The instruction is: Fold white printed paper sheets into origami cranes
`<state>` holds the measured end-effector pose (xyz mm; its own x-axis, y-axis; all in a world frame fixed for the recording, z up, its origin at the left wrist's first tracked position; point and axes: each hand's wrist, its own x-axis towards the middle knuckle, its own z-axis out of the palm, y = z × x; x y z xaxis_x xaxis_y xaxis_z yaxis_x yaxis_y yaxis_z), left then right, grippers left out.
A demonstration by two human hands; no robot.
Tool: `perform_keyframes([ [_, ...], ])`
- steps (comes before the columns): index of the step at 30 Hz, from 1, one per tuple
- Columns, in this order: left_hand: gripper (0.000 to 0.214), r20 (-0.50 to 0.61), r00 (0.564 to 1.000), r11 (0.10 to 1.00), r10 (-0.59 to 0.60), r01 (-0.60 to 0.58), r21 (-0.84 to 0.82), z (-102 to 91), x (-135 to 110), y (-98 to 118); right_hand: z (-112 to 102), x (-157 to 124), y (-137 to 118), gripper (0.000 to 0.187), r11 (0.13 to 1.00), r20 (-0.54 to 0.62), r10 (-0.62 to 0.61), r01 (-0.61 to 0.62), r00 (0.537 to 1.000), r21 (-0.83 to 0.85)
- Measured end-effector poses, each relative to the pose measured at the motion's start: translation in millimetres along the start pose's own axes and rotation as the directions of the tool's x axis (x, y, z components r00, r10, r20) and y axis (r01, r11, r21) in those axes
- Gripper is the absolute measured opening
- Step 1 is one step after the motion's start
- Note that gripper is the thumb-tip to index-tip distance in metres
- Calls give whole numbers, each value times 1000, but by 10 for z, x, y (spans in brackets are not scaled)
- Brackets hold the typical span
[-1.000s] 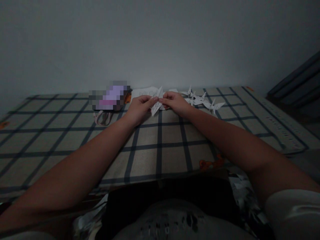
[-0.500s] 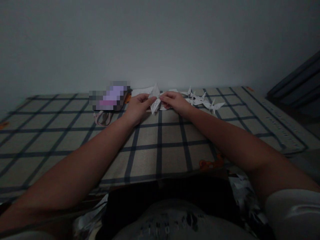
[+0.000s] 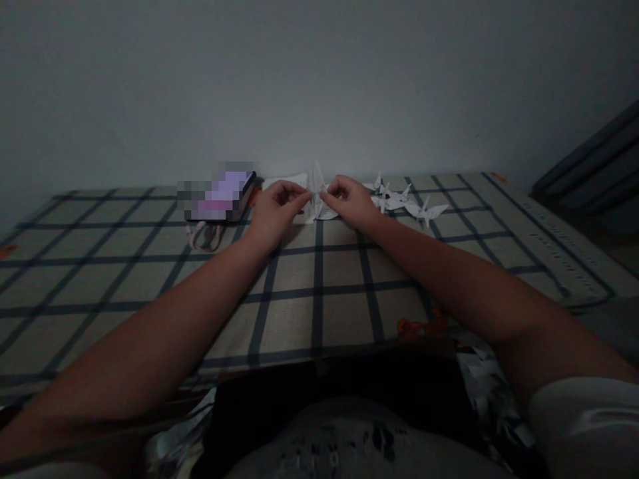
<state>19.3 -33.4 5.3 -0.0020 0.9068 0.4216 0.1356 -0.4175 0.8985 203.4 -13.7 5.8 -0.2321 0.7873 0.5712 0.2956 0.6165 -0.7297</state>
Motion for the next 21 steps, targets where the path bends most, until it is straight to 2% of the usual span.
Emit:
perform_keyframes([
  [4, 37, 137, 990, 996, -19, 30, -82, 34, -53, 1, 15, -19, -26, 17, 993, 51, -114, 115, 992, -30],
  [8, 41, 188, 982, 985, -20, 51, -162, 51, -80, 10, 29, -11, 7, 19, 964, 107, -246, 254, 963, -76],
  [13, 46, 139, 988, 981, -60, 84, -173, 49, -62, 15, 5, -17, 18, 7, 920, 187, -333, 362, 924, -151],
  [16, 38, 97, 991, 979, -88, 104, -175, 36, -42, 17, -13, -31, -1, 12, 917, 225, -322, 362, 920, -169],
  [21, 25, 62, 983, 957, -172, 182, -226, 7, -20, 42, -32, -43, -26, 20, 923, 184, -320, 350, 929, -162],
])
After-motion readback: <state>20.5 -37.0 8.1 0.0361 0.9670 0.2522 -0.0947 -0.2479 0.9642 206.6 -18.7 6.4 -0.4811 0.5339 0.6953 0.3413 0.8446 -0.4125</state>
